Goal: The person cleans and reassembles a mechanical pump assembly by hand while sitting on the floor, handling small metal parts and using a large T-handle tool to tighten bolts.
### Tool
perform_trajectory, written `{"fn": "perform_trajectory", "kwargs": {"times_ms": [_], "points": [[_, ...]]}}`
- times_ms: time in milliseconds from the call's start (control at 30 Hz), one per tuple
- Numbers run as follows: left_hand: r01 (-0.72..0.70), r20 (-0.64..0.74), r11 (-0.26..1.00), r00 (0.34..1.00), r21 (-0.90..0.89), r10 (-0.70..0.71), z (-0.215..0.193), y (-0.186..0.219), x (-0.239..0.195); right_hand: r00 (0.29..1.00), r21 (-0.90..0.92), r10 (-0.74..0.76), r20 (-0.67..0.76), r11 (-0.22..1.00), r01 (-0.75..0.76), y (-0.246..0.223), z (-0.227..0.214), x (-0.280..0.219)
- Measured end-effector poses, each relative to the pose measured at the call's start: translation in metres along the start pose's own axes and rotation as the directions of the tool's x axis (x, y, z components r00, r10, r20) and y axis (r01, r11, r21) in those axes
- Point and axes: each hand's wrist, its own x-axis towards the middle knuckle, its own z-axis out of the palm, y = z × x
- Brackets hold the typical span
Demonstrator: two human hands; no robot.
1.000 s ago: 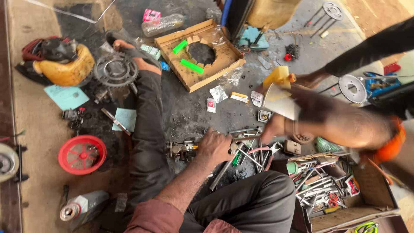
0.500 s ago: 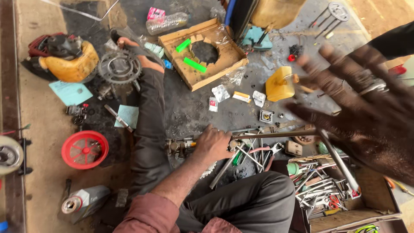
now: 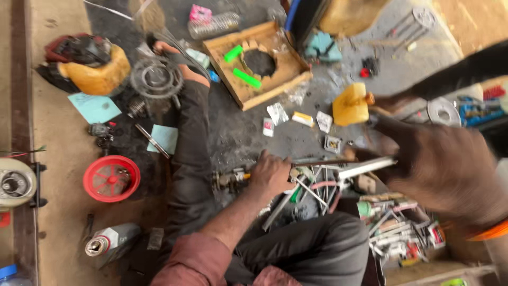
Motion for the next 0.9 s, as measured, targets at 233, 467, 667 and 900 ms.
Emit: {"fn": "perform_trajectory", "kwargs": {"times_ms": [233,467,667,900], "points": [[-0.193,0.291,0.981,0.940,0.017,0.179,-0.010,0.005,-0.007,0.802,0.694,-0.246,0.544,0.669,-0.265,0.028,0.014,0.022],[-0.082,-0.046,0.992,0.995,0.098,0.087,0.021,0.010,0.005,0.984,0.996,0.164,-0.066,0.063,0.057,0.003,0.041,-0.009],[-0.011,-0.010,0.987,1.000,0.159,0.013,-0.001,0.009,0.009,0.814,0.755,0.383,-0.436,0.647,0.101,-0.022,0.024,-0.006],[0.186,-0.012,0.982,0.983,0.019,-0.186,-0.023,0.002,0.006,0.855,-0.461,-0.321,-0.408,0.880,0.110,0.005,-0.022,-0.011]]}}
